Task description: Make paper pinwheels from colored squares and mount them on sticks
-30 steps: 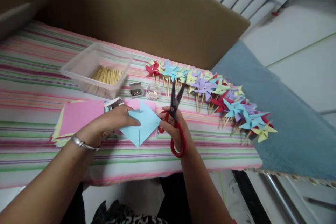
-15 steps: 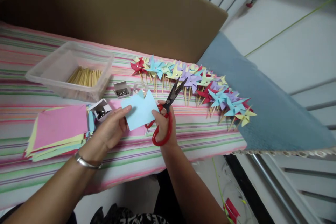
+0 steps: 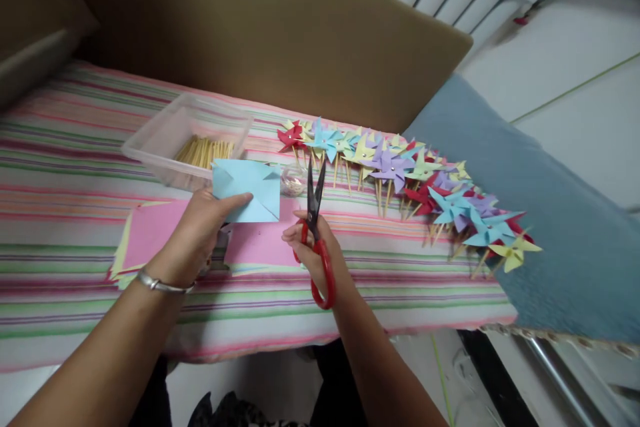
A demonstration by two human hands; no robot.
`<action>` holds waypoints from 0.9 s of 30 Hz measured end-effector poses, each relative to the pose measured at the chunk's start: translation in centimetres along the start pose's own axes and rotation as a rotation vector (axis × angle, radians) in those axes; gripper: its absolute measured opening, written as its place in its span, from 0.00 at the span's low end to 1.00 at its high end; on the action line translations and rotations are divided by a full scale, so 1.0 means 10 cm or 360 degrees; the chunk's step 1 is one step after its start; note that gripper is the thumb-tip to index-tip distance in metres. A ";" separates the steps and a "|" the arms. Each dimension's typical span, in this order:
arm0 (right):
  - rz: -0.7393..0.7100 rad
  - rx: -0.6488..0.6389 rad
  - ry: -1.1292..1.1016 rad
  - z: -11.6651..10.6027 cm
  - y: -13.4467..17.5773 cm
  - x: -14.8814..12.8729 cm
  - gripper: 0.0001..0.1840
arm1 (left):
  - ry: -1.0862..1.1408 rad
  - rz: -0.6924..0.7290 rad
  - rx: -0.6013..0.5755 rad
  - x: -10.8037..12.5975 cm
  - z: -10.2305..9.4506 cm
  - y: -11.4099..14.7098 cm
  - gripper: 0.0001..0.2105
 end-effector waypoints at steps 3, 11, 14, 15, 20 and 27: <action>0.0032 -0.0312 0.0176 0.06 0.08 -0.01 0.18 | -0.0073 0.0065 0.0008 0.14 -0.14 -0.05 0.16; 0.0258 -0.0652 0.0364 0.13 0.21 0.05 0.16 | -0.0086 -0.0066 -0.0063 0.21 -0.23 -0.11 0.13; 0.0252 -0.0675 0.0439 0.14 0.21 0.03 0.15 | -0.0080 -0.0067 -0.0096 0.24 -0.23 -0.10 0.13; 0.0258 -0.0681 0.0454 0.14 0.21 0.03 0.14 | -0.0087 -0.0065 -0.0105 0.24 -0.23 -0.09 0.13; 0.0310 -0.0705 0.0527 0.15 0.22 0.02 0.15 | -0.0128 -0.0084 -0.0134 0.26 -0.21 -0.07 0.12; 0.0331 -0.0696 0.0547 0.18 0.21 0.06 0.15 | -0.0085 -0.0086 -0.0179 0.26 -0.19 -0.07 0.15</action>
Point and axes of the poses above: each hand's wrist, its own y-axis away from the middle knuckle, its own z-axis out of the palm, x = y × z, the point moved 6 cm from there along -y, towards the middle knuckle, and after that the axes turned 9 degrees about y, right-handed, at the moved point
